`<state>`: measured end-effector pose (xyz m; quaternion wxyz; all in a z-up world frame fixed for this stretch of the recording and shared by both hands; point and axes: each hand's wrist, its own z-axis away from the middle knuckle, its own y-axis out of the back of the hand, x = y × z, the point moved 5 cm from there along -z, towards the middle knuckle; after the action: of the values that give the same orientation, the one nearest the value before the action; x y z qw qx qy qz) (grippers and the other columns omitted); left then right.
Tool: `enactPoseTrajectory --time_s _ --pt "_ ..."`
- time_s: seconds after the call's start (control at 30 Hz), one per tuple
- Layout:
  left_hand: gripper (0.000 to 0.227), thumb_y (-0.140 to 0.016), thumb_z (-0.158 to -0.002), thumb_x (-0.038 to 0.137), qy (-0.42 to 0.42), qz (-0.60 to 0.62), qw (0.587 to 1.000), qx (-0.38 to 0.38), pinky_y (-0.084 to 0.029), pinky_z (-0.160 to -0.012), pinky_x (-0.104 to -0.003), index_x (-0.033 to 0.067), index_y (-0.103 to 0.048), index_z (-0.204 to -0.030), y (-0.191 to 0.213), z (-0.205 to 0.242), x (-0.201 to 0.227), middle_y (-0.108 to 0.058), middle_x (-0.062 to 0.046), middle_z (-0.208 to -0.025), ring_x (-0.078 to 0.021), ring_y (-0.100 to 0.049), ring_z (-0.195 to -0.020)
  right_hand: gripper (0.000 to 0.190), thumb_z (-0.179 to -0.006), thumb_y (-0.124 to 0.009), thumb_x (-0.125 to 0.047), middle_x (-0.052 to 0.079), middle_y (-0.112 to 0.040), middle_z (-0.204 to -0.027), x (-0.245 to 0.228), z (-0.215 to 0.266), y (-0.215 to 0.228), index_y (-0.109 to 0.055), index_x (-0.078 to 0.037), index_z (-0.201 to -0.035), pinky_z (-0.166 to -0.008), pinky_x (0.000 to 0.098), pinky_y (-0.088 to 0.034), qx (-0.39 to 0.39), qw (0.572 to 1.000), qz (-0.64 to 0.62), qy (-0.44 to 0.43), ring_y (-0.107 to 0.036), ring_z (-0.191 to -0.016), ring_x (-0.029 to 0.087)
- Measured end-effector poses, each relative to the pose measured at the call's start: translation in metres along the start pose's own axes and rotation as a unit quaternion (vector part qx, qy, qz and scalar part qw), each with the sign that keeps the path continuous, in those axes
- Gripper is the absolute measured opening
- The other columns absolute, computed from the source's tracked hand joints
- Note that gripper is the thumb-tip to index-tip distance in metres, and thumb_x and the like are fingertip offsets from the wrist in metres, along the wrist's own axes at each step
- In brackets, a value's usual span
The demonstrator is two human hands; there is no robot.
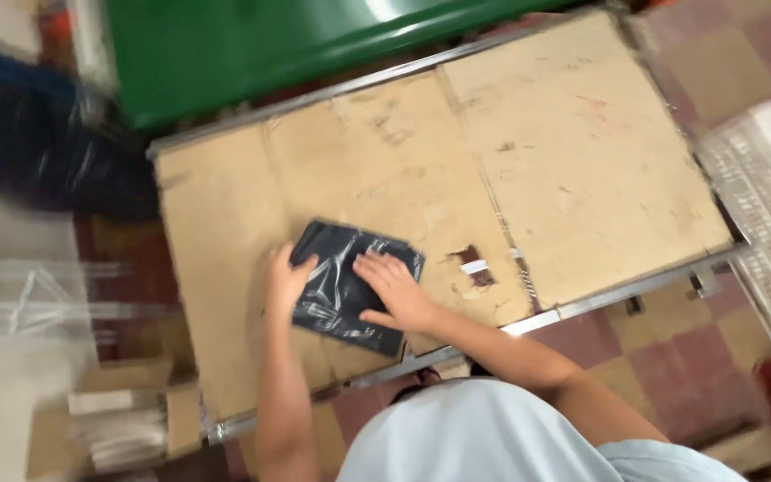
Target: The person folds black plastic sheets on a workbench and places them into a white plastic crate. The person repeats this process multiple times, folding each sheet and stacking them in the crate.
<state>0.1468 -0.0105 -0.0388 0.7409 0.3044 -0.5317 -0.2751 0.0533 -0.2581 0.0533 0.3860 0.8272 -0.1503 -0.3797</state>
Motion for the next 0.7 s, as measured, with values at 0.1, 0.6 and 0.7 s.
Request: enactPoseTrajectory --time_s 0.1,0.6,0.7 --pt "0.039 -0.082 -0.078 0.021 -0.189 0.041 0.981 -0.033 -0.049 -0.088 -0.046 0.0082 -0.065 -0.110 0.046 0.060 0.103 -0.059 -0.012 -0.100 -0.0368 -0.062 -0.102 0.104 -0.083 -0.061 -0.069 0.023 -0.038 -0.152 0.024 -0.009 0.068 -0.024 -0.008 -0.159 -0.112 0.0579 -0.034 0.031 0.994 -0.026 -0.103 -0.042 -0.137 0.046" --pt "0.037 -0.066 -0.092 -0.002 -0.495 0.153 0.853 0.066 -0.050 -0.098 -0.045 -0.0079 -0.053 -0.126 -0.057 0.204 0.402 -0.052 -0.024 -0.126 -0.0374 -0.052 -0.121 0.020 -0.096 -0.058 -0.020 0.003 -0.056 -0.092 0.134 0.310 0.398 -0.062 -0.006 -0.109 -0.078 0.0327 -0.045 0.455 0.768 -0.059 -0.446 -0.054 -0.085 0.014" --pt "0.038 -0.068 -0.087 0.001 -0.407 0.128 0.904 -0.033 -0.049 -0.098 -0.038 -0.0003 -0.059 -0.124 -0.120 0.204 0.427 -0.057 -0.015 -0.123 -0.0274 -0.057 -0.112 0.015 -0.097 -0.056 -0.027 0.000 -0.054 -0.088 0.184 0.425 0.472 -0.056 -0.012 -0.100 -0.078 0.0352 -0.043 0.600 0.606 0.015 -0.522 -0.048 -0.083 0.012"
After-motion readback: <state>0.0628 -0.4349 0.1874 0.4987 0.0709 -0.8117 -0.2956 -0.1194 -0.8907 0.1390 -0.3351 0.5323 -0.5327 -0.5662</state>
